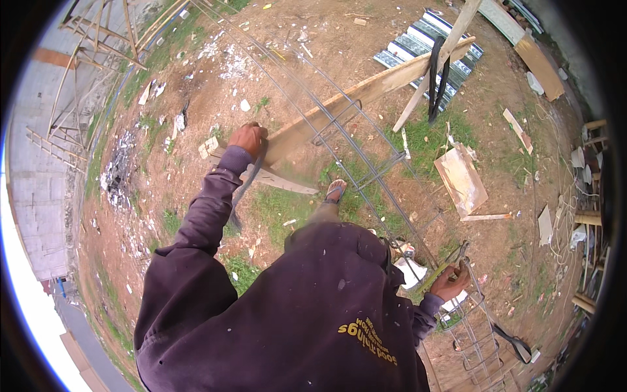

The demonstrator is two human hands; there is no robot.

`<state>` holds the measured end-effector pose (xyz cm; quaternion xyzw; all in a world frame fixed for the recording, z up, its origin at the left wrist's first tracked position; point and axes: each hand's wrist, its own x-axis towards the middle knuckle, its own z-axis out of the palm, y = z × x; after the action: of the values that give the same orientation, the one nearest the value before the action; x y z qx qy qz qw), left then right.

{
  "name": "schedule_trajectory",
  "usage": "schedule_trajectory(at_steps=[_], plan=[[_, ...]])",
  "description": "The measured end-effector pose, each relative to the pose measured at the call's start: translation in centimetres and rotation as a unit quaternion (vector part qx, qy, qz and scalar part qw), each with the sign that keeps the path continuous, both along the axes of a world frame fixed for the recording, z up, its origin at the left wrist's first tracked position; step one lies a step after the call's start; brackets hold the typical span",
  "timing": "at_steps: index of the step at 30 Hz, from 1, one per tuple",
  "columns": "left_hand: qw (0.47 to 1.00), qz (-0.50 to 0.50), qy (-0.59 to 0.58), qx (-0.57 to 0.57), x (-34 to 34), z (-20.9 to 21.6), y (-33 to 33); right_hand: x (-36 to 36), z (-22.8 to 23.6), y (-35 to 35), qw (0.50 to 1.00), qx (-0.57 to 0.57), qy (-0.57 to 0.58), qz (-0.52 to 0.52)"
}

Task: The person assembles a rebar cage by positioning a metal frame on the ground, then using pliers to twist wire ties around the intersections of the bars. The person repeatedly bends, twists, and secures the wires to join the rebar segments into a single structure.

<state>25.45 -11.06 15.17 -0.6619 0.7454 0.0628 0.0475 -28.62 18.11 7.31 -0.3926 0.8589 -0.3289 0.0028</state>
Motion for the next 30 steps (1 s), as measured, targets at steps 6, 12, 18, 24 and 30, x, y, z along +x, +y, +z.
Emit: schedule_trajectory(at_steps=[6,12,18,24,30], plan=[[0.977,-0.167,-0.106,0.082,1.8,0.1,-3.0,3.3,-1.3,-2.1,0.997,-0.023,-0.057,-0.047],[0.979,-0.146,0.119,-0.077,-2.1,-4.2,-5.3,7.7,-1.8,-4.3,0.994,-0.052,-0.092,0.000],[0.996,-0.057,-0.016,0.060,-2.7,-7.8,-8.3,7.7,0.4,-5.4,0.987,-0.070,-0.145,0.027],[0.928,0.067,0.362,-0.058,-2.7,-0.2,-7.4,7.1,3.9,-5.1,0.972,-0.125,-0.196,0.022],[0.789,0.045,0.605,0.094,-12.9,5.0,0.5,9.5,9.9,-8.8,0.927,-0.163,-0.248,0.231]])
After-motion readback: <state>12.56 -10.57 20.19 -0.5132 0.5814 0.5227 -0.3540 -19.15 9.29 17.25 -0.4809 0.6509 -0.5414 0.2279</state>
